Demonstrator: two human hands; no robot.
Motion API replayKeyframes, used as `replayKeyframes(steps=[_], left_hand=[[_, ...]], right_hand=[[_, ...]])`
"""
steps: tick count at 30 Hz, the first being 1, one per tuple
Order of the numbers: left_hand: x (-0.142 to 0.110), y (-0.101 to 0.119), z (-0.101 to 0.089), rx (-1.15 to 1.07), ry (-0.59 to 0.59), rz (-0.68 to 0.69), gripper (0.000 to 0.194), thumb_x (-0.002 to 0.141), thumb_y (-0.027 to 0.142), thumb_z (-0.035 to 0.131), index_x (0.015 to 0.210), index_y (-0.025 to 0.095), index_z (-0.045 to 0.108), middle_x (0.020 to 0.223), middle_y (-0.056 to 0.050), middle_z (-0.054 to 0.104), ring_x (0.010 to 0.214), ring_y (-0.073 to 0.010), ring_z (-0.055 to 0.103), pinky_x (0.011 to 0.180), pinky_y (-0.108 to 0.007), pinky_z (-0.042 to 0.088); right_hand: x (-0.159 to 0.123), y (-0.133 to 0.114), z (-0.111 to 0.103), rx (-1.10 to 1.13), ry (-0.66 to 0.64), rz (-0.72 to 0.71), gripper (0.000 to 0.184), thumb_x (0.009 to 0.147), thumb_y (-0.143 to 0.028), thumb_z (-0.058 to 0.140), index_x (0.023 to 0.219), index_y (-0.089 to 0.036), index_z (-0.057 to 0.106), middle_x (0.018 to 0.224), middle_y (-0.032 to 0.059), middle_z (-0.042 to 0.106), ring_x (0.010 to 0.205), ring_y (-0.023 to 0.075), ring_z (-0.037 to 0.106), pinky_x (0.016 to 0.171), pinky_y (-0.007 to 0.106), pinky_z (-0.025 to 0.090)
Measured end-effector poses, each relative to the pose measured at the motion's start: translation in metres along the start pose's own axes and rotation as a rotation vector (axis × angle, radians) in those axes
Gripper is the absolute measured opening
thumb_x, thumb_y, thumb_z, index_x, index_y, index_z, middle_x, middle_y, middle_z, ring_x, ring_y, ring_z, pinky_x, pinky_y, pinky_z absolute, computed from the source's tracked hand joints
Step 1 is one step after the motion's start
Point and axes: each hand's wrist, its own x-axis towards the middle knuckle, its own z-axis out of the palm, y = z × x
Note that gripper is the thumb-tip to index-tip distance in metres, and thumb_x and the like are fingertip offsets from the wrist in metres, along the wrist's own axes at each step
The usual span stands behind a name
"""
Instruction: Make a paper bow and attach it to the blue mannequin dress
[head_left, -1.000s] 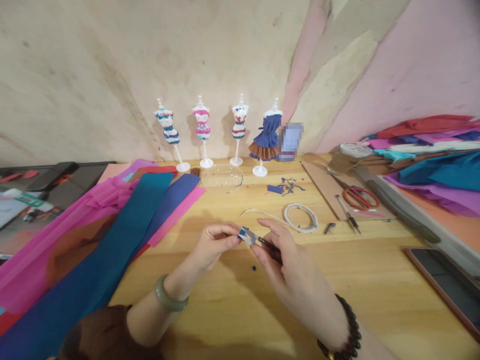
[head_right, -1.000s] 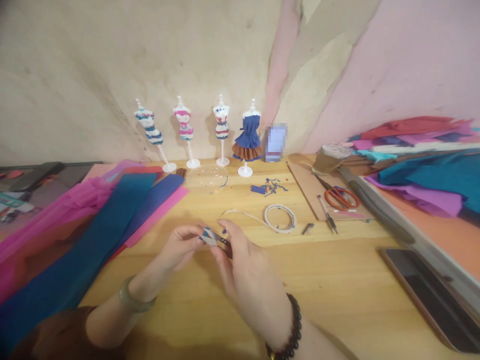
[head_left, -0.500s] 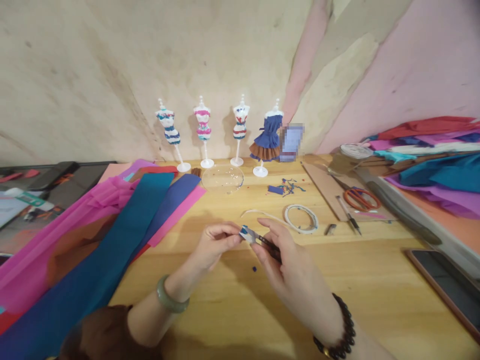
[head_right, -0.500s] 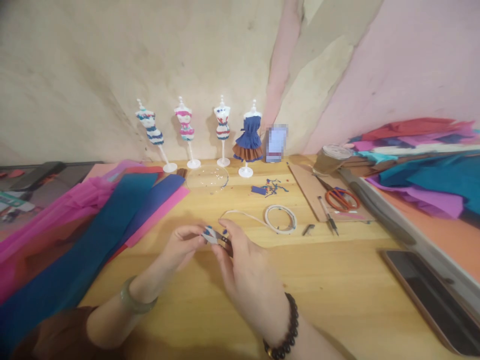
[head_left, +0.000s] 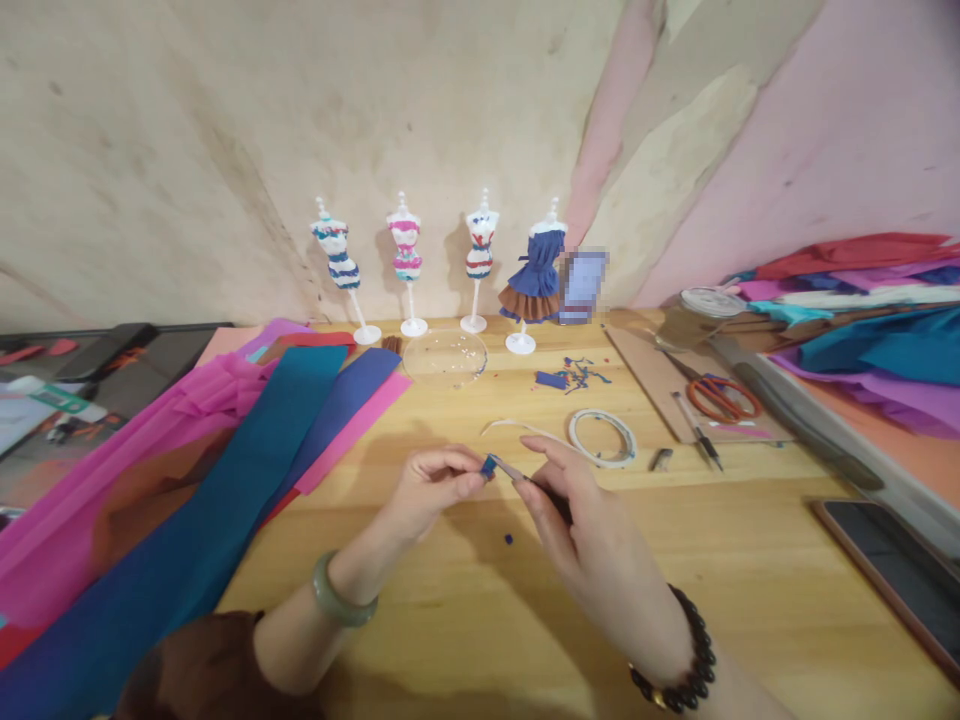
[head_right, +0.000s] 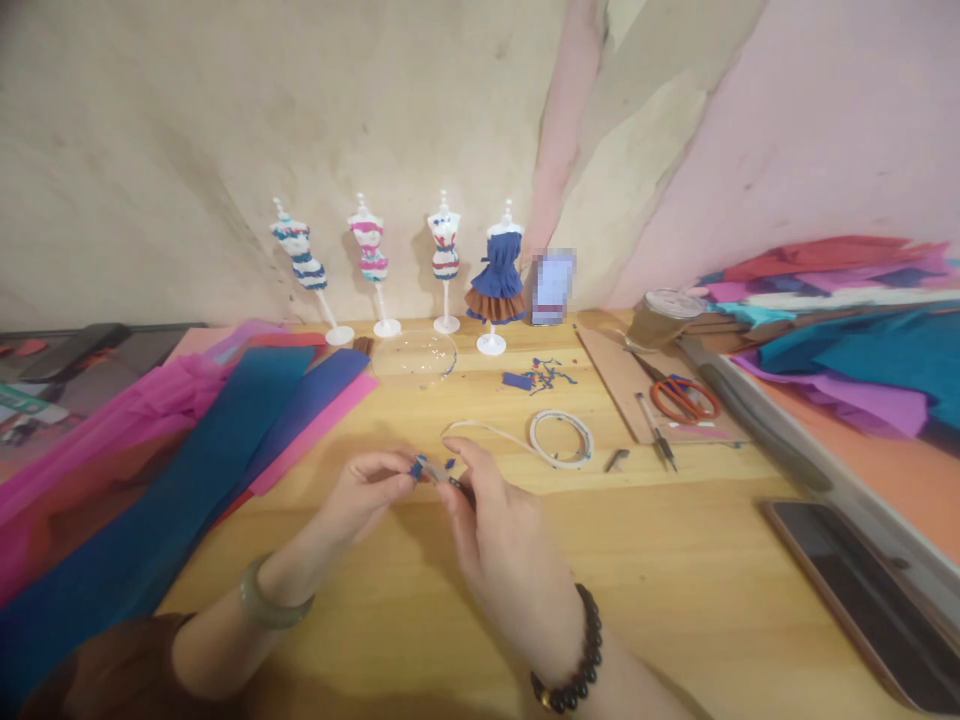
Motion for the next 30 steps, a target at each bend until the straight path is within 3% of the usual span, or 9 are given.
replayKeyframes(steps=[7,15,30], left_hand=[[0.001,0.001,-0.005,0.069,-0.038,0.046,0.012,0.068,0.029,0.083,0.073,0.021,0.077,0.083,-0.005,0.075,0.078,-0.0158,0.068,0.076,-0.028,0.052],[0.001,0.006,-0.009,0.295,-0.137,0.178,0.009,0.073,0.028,0.079,0.079,0.021,0.078,0.088,-0.007,0.075,0.082,-0.0163,0.068,0.076,-0.028,0.054],[-0.001,0.002,-0.008,0.341,-0.170,0.131,0.014,0.077,0.034,0.076,0.082,0.021,0.078,0.089,-0.008,0.074,0.083,-0.0186,0.068,0.077,-0.031,0.053]], right_hand=[[0.002,0.007,-0.012,0.021,-0.056,0.034,0.038,0.098,-0.029,0.043,0.133,-0.016,0.035,0.070,-0.0014,0.057,0.058,0.0153,0.059,0.056,0.027,0.048],[0.007,0.008,-0.023,-0.142,-0.160,-0.077,0.041,0.098,-0.028,0.039,0.136,-0.013,0.034,0.067,-0.0006,0.060,0.050,0.0154,0.057,0.047,0.025,0.044],[0.006,0.014,-0.021,-0.099,-0.123,-0.088,0.039,0.099,-0.025,0.039,0.136,-0.015,0.035,0.063,-0.0029,0.060,0.048,0.0143,0.056,0.048,0.025,0.045]])
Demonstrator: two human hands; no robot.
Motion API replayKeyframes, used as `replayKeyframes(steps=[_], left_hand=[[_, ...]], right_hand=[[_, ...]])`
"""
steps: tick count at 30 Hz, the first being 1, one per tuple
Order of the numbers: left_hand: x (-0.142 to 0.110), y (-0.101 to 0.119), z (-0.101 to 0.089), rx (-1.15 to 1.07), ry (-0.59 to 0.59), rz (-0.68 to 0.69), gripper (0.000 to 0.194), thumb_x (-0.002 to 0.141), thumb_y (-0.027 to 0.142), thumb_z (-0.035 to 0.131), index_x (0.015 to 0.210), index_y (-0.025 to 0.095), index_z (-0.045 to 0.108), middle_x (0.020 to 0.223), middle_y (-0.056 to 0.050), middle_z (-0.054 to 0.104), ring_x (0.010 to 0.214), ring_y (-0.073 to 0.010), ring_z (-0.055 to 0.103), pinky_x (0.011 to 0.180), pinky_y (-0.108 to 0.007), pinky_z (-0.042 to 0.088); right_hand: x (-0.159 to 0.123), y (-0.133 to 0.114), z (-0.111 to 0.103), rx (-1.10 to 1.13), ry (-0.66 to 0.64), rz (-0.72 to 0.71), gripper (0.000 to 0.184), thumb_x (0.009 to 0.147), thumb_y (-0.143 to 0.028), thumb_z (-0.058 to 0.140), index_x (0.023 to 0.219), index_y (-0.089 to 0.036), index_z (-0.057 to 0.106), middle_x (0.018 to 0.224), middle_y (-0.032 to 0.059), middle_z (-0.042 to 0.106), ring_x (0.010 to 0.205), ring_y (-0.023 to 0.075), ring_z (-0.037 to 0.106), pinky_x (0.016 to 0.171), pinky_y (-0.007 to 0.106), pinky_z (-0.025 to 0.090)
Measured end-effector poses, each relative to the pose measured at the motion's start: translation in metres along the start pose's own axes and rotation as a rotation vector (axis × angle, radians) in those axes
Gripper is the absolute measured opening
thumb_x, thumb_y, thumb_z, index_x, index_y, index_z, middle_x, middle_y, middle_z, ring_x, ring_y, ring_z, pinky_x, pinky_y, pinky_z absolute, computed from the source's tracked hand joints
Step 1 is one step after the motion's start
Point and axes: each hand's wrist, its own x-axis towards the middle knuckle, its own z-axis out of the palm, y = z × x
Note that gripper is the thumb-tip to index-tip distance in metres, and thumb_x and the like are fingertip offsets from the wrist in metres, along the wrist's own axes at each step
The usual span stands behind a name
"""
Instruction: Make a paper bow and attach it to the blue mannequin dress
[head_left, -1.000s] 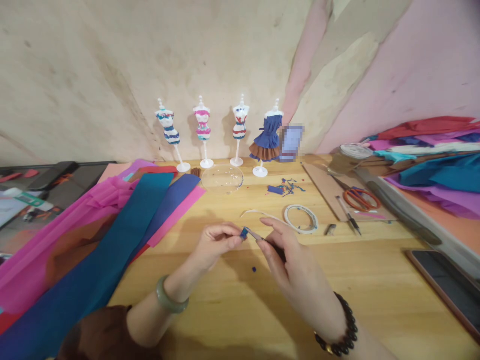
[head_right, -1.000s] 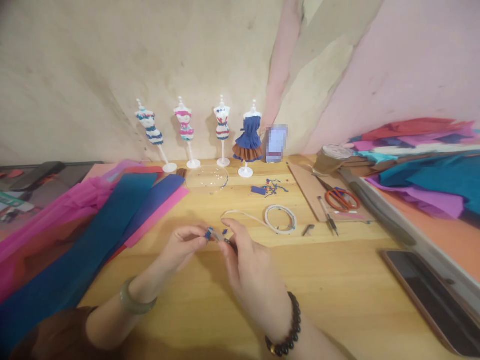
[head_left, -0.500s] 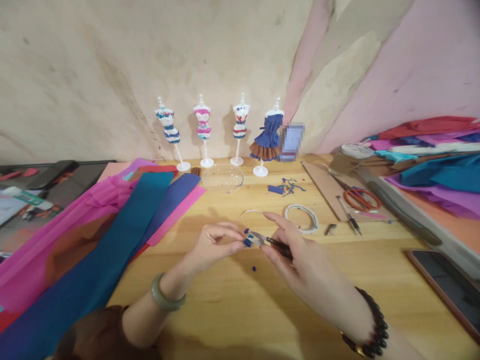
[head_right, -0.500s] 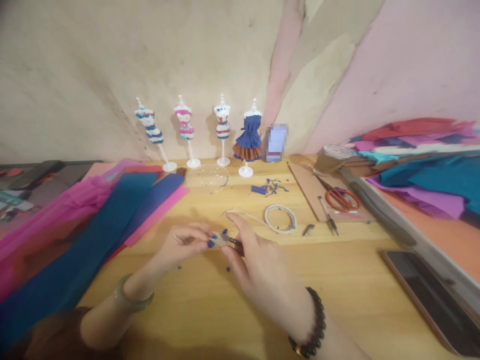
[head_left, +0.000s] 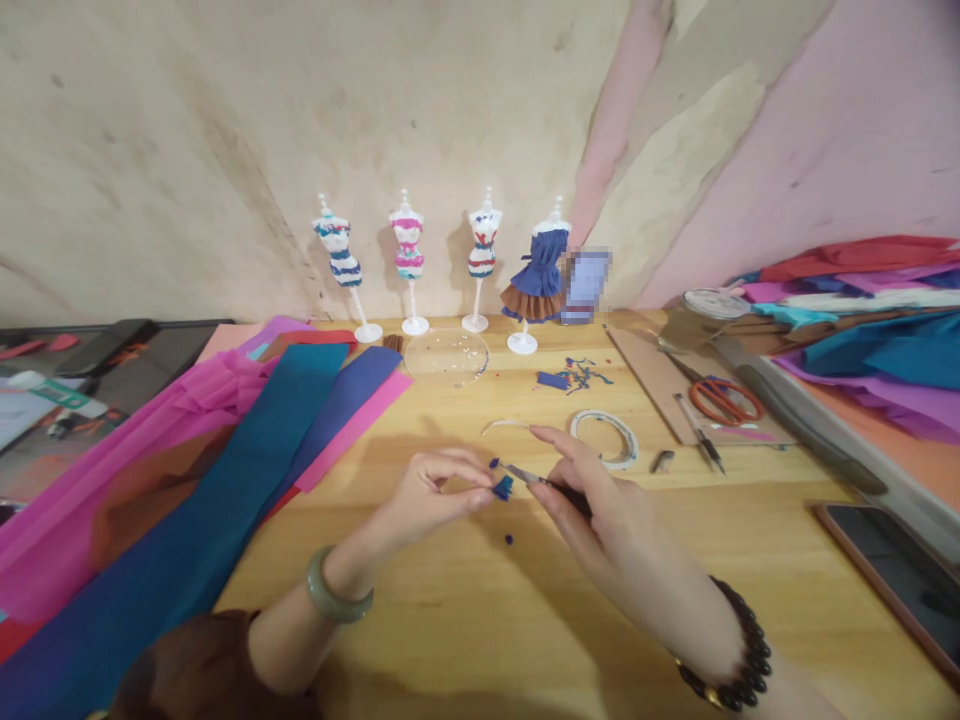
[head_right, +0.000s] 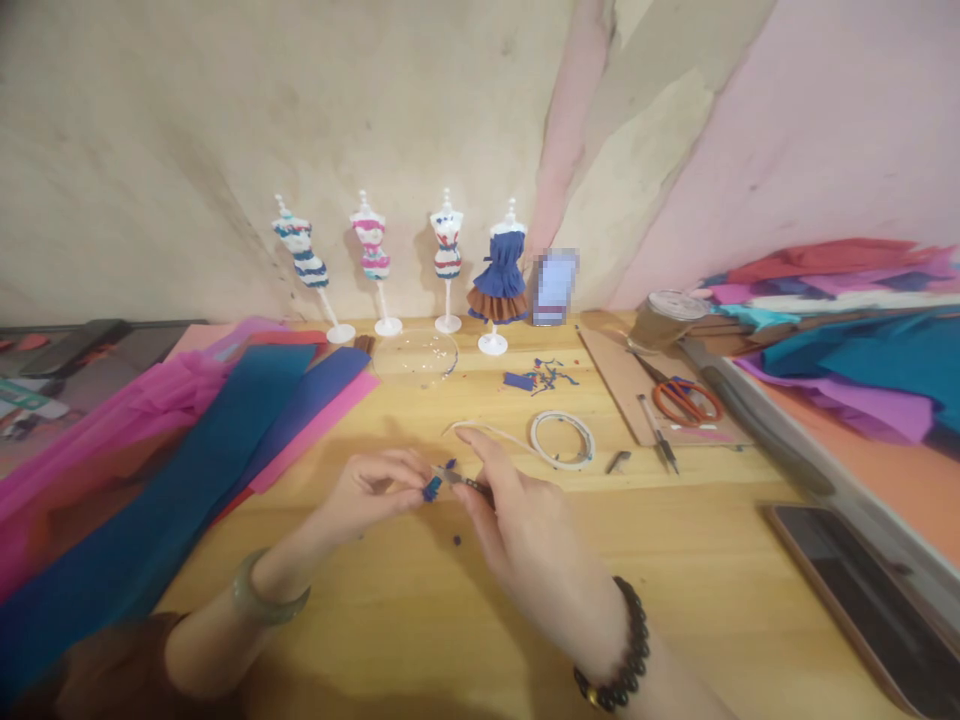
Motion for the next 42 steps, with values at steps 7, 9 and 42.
replayKeyframes(steps=[7,9,42], left_hand=[[0.002,-0.001,0.002,0.089,0.087,-0.066,0.011,0.074,0.029,0.074,0.077,0.018,0.075,0.083,-0.007,0.075,0.078,-0.0174,0.068,0.074,-0.028,0.052],[0.003,0.001,0.004,0.190,0.124,-0.120,0.011,0.076,0.027,0.070,0.077,0.017,0.073,0.080,-0.006,0.075,0.075,-0.0173,0.068,0.071,-0.028,0.052],[-0.003,-0.015,0.011,0.775,0.004,-0.102,0.027,0.083,0.019,0.058,0.109,0.021,0.059,0.094,-0.005,0.069,0.087,-0.0218,0.065,0.079,-0.034,0.048]], right_hand=[[-0.020,0.033,0.002,0.026,-0.028,0.197,0.043,0.097,-0.035,0.043,0.135,-0.016,0.039,0.064,-0.0029,0.059,0.055,0.0166,0.059,0.055,0.027,0.050],[-0.035,0.056,0.004,-0.053,-0.114,0.278,0.043,0.096,-0.036,0.042,0.134,-0.016,0.042,0.066,-0.0004,0.064,0.055,0.0185,0.063,0.052,0.028,0.050],[0.010,0.051,0.058,-0.090,0.022,-0.204,0.067,0.085,-0.006,0.048,0.146,-0.022,0.026,0.093,0.0061,0.064,0.092,0.0250,0.061,0.088,0.049,0.049]])
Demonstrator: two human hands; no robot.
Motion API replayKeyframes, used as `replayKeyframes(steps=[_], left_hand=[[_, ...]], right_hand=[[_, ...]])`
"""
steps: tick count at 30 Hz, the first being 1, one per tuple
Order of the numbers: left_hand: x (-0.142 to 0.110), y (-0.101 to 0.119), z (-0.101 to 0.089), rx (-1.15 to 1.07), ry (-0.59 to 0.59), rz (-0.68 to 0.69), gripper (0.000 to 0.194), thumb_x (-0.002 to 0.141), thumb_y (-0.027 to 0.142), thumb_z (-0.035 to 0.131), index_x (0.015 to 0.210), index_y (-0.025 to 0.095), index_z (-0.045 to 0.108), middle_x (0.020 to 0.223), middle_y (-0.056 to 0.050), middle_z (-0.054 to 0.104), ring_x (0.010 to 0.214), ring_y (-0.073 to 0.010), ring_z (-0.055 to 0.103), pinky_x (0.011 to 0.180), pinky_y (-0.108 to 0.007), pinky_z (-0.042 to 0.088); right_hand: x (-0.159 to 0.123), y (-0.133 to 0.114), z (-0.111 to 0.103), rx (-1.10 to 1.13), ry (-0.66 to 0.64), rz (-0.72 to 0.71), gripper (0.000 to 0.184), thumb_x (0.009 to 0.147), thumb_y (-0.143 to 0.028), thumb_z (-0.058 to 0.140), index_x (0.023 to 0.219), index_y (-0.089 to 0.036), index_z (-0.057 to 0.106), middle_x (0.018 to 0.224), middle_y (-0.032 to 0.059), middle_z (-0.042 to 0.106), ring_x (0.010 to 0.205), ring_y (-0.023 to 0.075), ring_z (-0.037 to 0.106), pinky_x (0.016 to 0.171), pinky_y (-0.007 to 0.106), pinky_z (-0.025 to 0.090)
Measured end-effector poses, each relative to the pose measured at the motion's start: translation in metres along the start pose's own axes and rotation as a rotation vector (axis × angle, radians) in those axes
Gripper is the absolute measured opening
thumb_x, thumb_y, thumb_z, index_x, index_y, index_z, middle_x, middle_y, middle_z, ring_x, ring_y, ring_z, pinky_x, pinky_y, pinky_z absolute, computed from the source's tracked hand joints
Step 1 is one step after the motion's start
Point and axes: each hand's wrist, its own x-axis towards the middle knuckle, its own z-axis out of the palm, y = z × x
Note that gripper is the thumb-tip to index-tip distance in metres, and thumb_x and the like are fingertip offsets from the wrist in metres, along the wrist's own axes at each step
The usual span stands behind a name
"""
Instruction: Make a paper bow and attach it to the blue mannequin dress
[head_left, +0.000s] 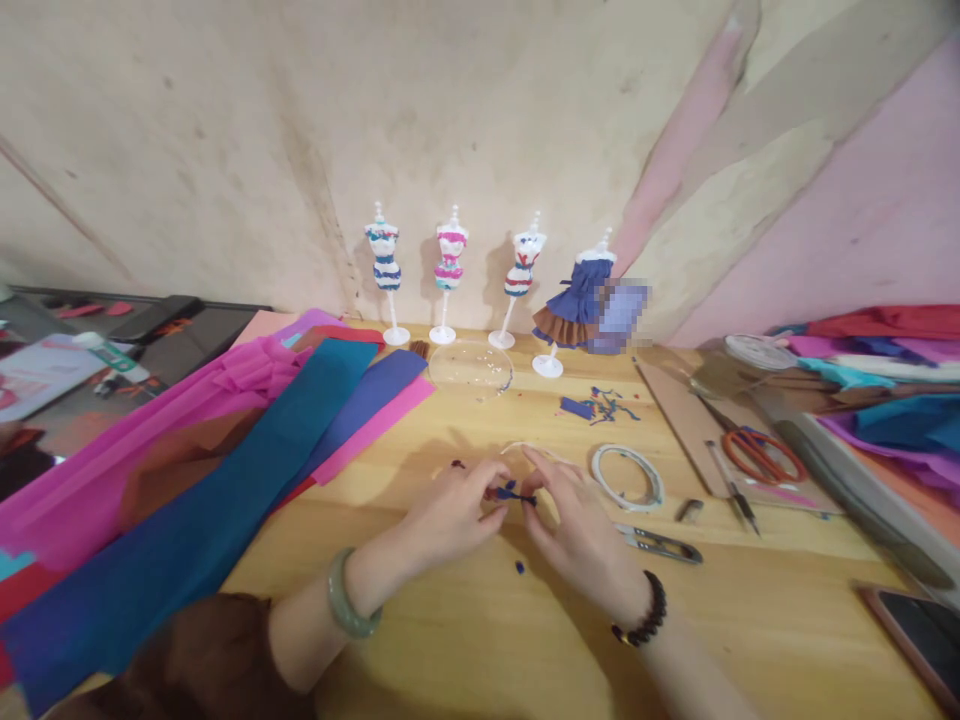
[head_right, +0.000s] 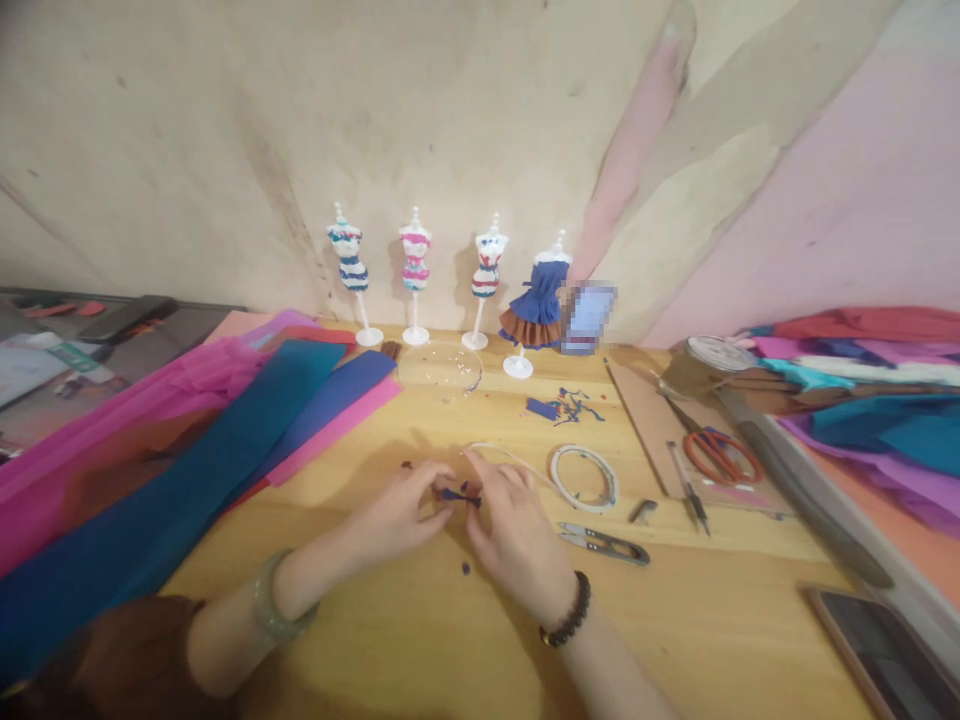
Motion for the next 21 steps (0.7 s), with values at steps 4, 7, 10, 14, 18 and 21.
replayKeyframes(steps=[4,7,10,14,18,21], left_hand=[[0.0010,-0.0023,0.0028,-0.262,0.025,-0.101,0.040,0.079,0.024,0.067,0.117,0.020,0.056,0.103,-0.006,0.068,0.094,-0.0212,0.064,0.084,-0.035,0.051],[0.0023,0.0004,0.0019,-0.287,0.032,-0.092,0.029,0.078,0.025,0.068,0.106,0.019,0.062,0.100,-0.006,0.069,0.093,-0.0209,0.063,0.086,-0.036,0.050],[0.0038,0.0046,-0.0008,-0.288,0.042,-0.070,0.021,0.078,0.025,0.067,0.099,0.020,0.065,0.097,-0.005,0.069,0.091,-0.0205,0.062,0.085,-0.035,0.049],[0.0053,0.0074,-0.0014,-0.447,0.001,-0.173,0.026,0.077,0.029,0.067,0.100,0.017,0.065,0.094,-0.006,0.070,0.085,-0.0190,0.061,0.079,-0.033,0.048],[0.0069,0.0051,0.0009,-0.691,-0.011,-0.260,0.030,0.076,0.027,0.068,0.103,0.016,0.063,0.086,-0.004,0.069,0.076,-0.0152,0.061,0.069,-0.027,0.046],[0.0089,0.0031,-0.0002,-0.791,0.051,-0.313,0.028,0.073,0.027,0.071,0.097,0.016,0.062,0.077,-0.001,0.067,0.072,-0.0143,0.062,0.068,-0.026,0.046]], right_hand=[[-0.0050,0.0037,0.0017,0.005,0.095,-0.017,0.067,0.088,-0.009,0.050,0.148,-0.023,0.024,0.093,0.0058,0.064,0.093,0.0246,0.059,0.089,0.050,0.048],[-0.0074,0.0037,0.0022,0.004,0.120,-0.035,0.067,0.088,-0.009,0.050,0.149,-0.023,0.024,0.093,0.0060,0.064,0.091,0.0240,0.060,0.088,0.049,0.049],[-0.0086,0.0041,0.0030,-0.007,0.131,-0.051,0.066,0.088,-0.009,0.049,0.148,-0.024,0.026,0.094,0.0067,0.064,0.092,0.0240,0.060,0.086,0.048,0.050],[-0.0098,0.0061,0.0062,-0.024,0.156,-0.070,0.067,0.088,-0.007,0.049,0.148,-0.024,0.026,0.095,0.0071,0.065,0.092,0.0243,0.060,0.086,0.049,0.051],[-0.0095,0.0065,0.0091,-0.022,0.171,-0.066,0.069,0.087,-0.007,0.049,0.149,-0.025,0.025,0.093,0.0059,0.067,0.090,0.0239,0.062,0.087,0.049,0.051],[-0.0087,0.0063,0.0090,-0.026,0.237,0.009,0.068,0.087,-0.007,0.051,0.149,-0.024,0.026,0.090,0.0053,0.066,0.089,0.0237,0.062,0.085,0.047,0.051]])
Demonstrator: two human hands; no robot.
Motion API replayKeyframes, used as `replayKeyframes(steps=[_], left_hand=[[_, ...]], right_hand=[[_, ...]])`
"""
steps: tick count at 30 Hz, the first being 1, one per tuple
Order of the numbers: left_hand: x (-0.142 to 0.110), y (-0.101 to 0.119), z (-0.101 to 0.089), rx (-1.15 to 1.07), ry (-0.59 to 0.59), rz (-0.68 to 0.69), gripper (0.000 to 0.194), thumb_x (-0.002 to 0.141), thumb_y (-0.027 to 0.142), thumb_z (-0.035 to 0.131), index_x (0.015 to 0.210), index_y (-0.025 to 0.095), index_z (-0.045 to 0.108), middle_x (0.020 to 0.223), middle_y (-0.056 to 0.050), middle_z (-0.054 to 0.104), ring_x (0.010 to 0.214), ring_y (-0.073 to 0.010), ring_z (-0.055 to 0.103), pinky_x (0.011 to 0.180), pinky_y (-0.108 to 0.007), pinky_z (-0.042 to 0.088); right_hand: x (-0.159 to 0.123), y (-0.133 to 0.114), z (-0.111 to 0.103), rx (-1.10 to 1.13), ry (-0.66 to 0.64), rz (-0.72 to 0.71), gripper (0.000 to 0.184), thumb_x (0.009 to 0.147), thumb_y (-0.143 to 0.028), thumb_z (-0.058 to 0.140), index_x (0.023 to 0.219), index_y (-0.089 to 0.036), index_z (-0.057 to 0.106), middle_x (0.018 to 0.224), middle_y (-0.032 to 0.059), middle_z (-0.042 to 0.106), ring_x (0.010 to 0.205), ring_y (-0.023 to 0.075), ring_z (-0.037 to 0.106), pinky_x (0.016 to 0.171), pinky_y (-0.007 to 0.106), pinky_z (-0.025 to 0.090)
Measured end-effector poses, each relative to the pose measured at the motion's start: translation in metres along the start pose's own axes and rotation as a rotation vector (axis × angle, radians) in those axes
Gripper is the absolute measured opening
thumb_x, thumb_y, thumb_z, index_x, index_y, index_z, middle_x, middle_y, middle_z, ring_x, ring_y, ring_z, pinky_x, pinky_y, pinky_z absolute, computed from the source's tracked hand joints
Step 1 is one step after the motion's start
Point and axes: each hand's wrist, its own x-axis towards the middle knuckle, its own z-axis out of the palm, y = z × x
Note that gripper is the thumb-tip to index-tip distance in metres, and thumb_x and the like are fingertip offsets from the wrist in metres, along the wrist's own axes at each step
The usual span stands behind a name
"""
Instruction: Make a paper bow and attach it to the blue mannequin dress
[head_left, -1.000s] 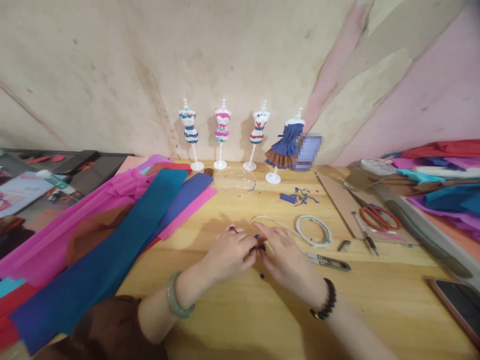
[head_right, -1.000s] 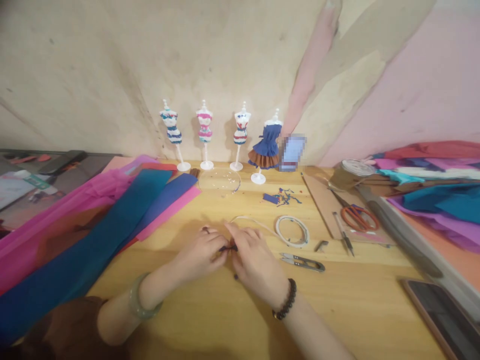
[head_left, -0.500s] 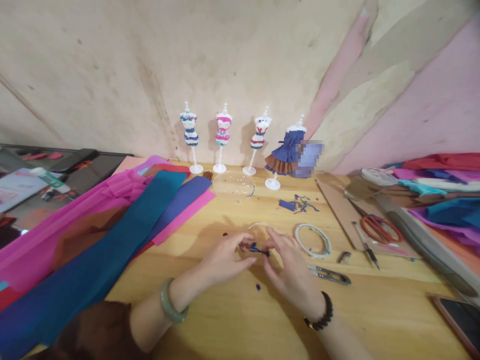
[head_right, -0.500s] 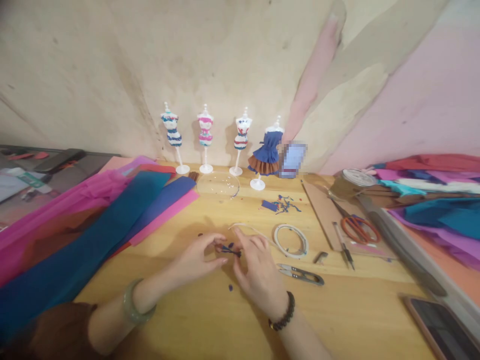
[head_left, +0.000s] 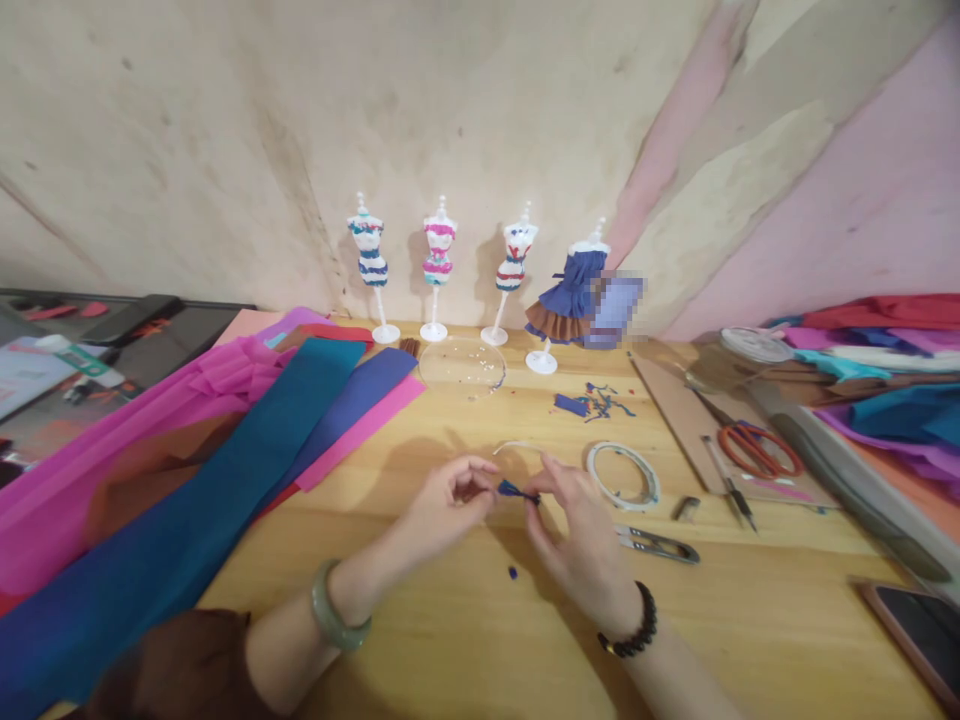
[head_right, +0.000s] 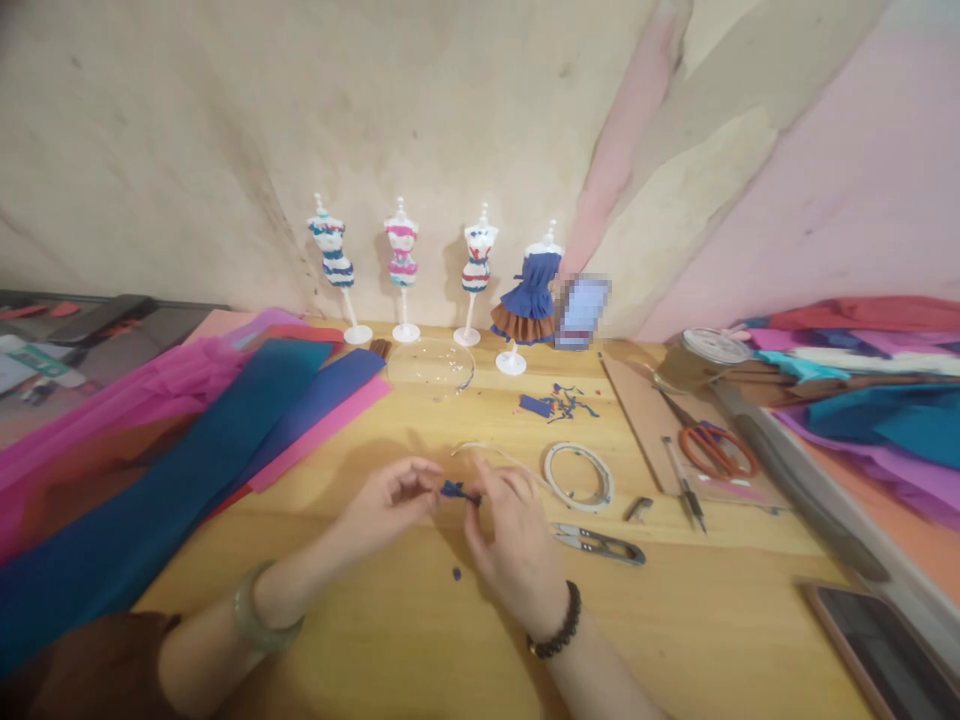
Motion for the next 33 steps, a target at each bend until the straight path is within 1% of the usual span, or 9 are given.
replayKeyframes(steps=[3,6,9,11,13,17,22,27,33], left_hand=[[0.001,0.003,0.000,-0.082,0.051,-0.023,0.033,0.070,0.029,0.075,0.097,0.017,0.061,0.079,-0.001,0.067,0.074,-0.0145,0.063,0.069,-0.027,0.047],[-0.001,0.005,0.003,-0.141,-0.010,-0.088,0.040,0.066,0.035,0.079,0.096,0.016,0.060,0.078,-0.001,0.067,0.071,-0.0140,0.062,0.066,-0.027,0.048],[-0.003,0.004,0.008,-0.158,-0.093,-0.158,0.037,0.068,0.043,0.078,0.085,0.015,0.061,0.068,0.000,0.065,0.062,-0.0122,0.060,0.060,-0.025,0.047],[-0.004,0.003,0.009,-0.158,-0.109,-0.172,0.037,0.068,0.047,0.077,0.077,0.015,0.061,0.062,0.000,0.063,0.057,-0.0110,0.059,0.056,-0.024,0.045],[-0.004,0.001,0.009,-0.178,-0.096,-0.166,0.037,0.068,0.048,0.076,0.074,0.015,0.061,0.061,0.000,0.063,0.055,-0.0102,0.058,0.055,-0.023,0.044],[-0.004,0.000,0.009,-0.237,-0.055,-0.158,0.037,0.067,0.048,0.077,0.075,0.015,0.060,0.064,0.000,0.064,0.055,-0.0106,0.058,0.053,-0.023,0.046],[-0.004,0.002,0.012,-0.236,-0.044,-0.186,0.042,0.064,0.042,0.081,0.088,0.015,0.060,0.067,0.000,0.065,0.059,-0.0121,0.060,0.054,-0.025,0.049],[-0.005,0.003,0.013,-0.251,-0.052,-0.207,0.037,0.064,0.042,0.080,0.074,0.015,0.058,0.062,0.000,0.063,0.054,-0.0101,0.058,0.054,-0.023,0.048],[-0.006,0.003,0.012,-0.296,-0.032,-0.209,0.036,0.065,0.041,0.079,0.076,0.016,0.057,0.062,0.001,0.063,0.053,-0.0104,0.058,0.050,-0.023,0.048]], right_hand=[[0.001,0.000,0.000,-0.013,0.062,0.046,0.068,0.088,-0.009,0.053,0.149,-0.023,0.025,0.089,0.0053,0.066,0.087,0.0236,0.062,0.085,0.047,0.050],[0.001,-0.001,0.000,-0.015,0.076,0.022,0.069,0.089,-0.009,0.053,0.149,-0.024,0.024,0.088,0.0052,0.066,0.086,0.0236,0.062,0.084,0.047,0.050],[0.002,-0.004,0.000,0.002,0.069,0.006,0.069,0.088,-0.009,0.053,0.149,-0.025,0.025,0.087,0.0043,0.067,0.085,0.0231,0.062,0.083,0.046,0.050],[0.002,-0.006,0.000,0.013,0.062,0.005,0.068,0.088,-0.009,0.053,0.148,-0.025,0.026,0.086,0.0037,0.067,0.084,0.0229,0.063,0.082,0.045,0.050],[0.002,-0.007,0.000,0.016,0.061,0.000,0.068,0.087,-0.008,0.052,0.148,-0.025,0.026,0.086,0.0036,0.067,0.084,0.0229,0.062,0.082,0.045,0.050],[0.002,-0.005,0.001,0.016,0.064,0.006,0.069,0.087,-0.007,0.053,0.148,-0.024,0.026,0.087,0.0045,0.067,0.084,0.0234,0.062,0.082,0.047,0.050],[0.000,-0.004,0.002,0.010,0.056,0.020,0.067,0.088,-0.008,0.053,0.148,-0.024,0.027,0.088,0.0049,0.066,0.086,0.0234,0.062,0.082,0.046,0.050],[0.000,-0.007,0.004,0.017,0.048,0.028,0.068,0.087,-0.009,0.053,0.148,-0.026,0.027,0.087,0.0039,0.066,0.088,0.0238,0.062,0.084,0.046,0.051],[-0.001,-0.008,0.005,0.007,0.062,0.047,0.067,0.088,-0.010,0.054,0.148,-0.025,0.027,0.088,0.0048,0.067,0.087,0.0235,0.061,0.081,0.044,0.051]])
